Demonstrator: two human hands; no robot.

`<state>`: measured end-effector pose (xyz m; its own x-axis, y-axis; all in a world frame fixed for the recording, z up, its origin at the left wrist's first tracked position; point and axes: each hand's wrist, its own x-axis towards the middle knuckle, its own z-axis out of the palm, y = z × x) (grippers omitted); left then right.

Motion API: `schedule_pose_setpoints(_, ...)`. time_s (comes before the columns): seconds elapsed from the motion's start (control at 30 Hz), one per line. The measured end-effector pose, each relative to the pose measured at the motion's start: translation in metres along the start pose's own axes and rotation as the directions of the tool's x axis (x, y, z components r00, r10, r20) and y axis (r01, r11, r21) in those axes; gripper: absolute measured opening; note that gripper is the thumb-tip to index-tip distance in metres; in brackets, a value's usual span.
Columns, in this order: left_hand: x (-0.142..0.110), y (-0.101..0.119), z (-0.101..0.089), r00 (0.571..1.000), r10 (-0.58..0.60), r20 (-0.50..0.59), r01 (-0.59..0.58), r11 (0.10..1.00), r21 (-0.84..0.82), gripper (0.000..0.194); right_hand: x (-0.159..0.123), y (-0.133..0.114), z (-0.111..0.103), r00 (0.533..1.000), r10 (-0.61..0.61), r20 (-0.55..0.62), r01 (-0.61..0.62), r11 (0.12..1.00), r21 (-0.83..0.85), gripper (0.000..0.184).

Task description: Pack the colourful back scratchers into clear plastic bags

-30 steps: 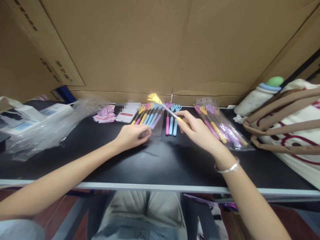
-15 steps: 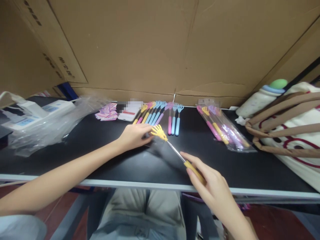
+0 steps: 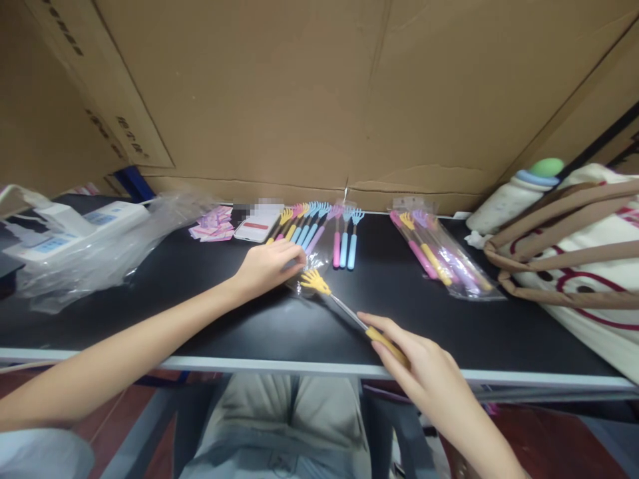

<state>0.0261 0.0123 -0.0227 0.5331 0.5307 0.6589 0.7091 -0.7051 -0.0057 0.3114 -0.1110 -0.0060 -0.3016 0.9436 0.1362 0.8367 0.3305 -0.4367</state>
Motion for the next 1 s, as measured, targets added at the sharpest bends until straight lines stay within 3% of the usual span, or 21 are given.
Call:
schedule_pose_setpoints(0.1, 0.001, 0.003, -0.002, 1.0, 0.002, -0.017, -0.002, 1.0, 0.002, 0.011, 0.0, 0.003, 0.0, 0.996, 0.032, 0.08, -0.032, 0.999, -0.005, 0.039)
schedule_pose_setpoints(0.2, 0.002, 0.007, -0.004, 1.0, -0.002, -0.024, 0.002, 1.0, -0.013, 0.009, -0.002, 0.005, 0.002, 0.996, 0.047, 0.082, -0.046, 0.999, -0.018, 0.04)
schedule_pose_setpoints(0.53, 0.004, 0.017, -0.005, 0.998, -0.059, 0.021, 0.06, 0.994, -0.09, 0.006, 0.002, -0.014, 0.01, 0.999, -0.01, -0.049, 0.004, 0.993, -0.118, 0.037)
schedule_pose_setpoints(0.73, 0.003, 0.021, -0.004, 0.998, -0.061, -0.01, 0.06, 0.995, -0.075, 0.008, 0.018, -0.016, 0.013, 0.996, -0.034, -0.087, 0.013, 0.973, -0.232, 0.037)
schedule_pose_setpoints(0.83, 0.004, 0.02, -0.008, 1.0, -0.006, -0.013, 0.006, 0.998, -0.067, 0.011, 0.032, -0.012, 0.01, 0.996, -0.064, -0.066, 0.051, 0.981, -0.186, 0.036)
schedule_pose_setpoints(1.0, 0.01, 0.008, -0.022, 0.993, 0.099, -0.064, -0.102, 0.994, -0.036, 0.017, 0.063, 0.008, -0.006, 0.983, -0.179, 0.051, 0.178, 0.984, 0.027, 0.041)
